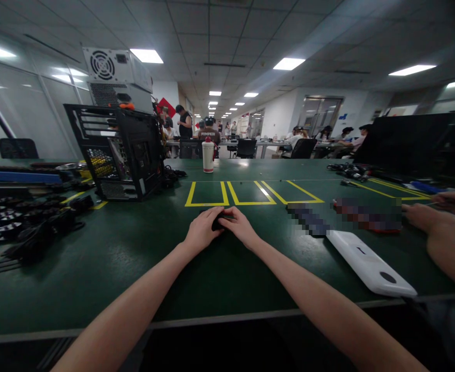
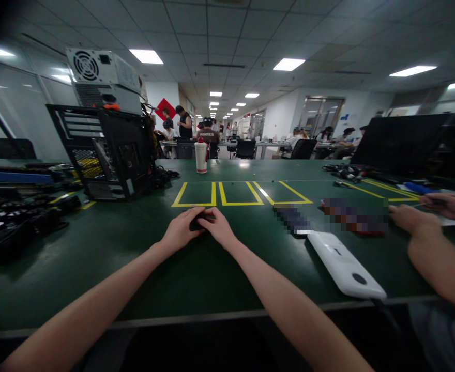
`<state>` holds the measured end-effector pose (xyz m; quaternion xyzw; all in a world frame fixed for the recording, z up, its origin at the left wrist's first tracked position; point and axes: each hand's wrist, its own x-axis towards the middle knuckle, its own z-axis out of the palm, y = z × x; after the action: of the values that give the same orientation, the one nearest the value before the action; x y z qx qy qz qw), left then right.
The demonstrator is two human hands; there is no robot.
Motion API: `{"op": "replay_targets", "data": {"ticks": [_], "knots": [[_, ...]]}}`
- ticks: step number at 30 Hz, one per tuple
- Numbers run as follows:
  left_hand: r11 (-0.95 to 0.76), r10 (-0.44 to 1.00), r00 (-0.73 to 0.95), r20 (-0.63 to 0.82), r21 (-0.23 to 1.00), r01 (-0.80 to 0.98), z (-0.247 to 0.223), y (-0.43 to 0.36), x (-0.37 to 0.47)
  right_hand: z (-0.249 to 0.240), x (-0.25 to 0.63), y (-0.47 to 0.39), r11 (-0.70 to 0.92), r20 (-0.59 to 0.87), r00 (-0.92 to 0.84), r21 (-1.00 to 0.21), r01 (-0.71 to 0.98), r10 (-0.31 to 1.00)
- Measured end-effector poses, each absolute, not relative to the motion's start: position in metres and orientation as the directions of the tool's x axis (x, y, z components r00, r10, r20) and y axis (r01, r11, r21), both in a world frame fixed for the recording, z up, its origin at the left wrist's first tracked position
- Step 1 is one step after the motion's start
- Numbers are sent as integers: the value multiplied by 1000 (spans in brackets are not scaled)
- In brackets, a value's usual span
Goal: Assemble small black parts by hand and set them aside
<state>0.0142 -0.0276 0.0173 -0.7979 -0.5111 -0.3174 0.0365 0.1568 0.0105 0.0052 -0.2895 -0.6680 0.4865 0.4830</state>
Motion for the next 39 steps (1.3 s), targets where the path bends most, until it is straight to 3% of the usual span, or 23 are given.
{"op": "replay_targets", "data": {"ticks": [10, 22, 36, 39], "knots": [[-473, 798, 286, 530, 259, 842, 16, -28, 13, 1, 158, 15, 341, 321, -357, -940, -6, 877], [-478, 791, 292, 538, 244, 844, 15, -27, 13, -2, 156, 18, 383, 380, -356, -921, -66, 853], [-468, 800, 274, 534, 270, 841, 18, -29, 13, -4, 155, 16, 473, 446, -332, -881, 1, 831], [-462, 806, 264, 530, 283, 841, 19, -30, 14, -5, 155, 18, 486, 437, -327, -870, 82, 838]]}}
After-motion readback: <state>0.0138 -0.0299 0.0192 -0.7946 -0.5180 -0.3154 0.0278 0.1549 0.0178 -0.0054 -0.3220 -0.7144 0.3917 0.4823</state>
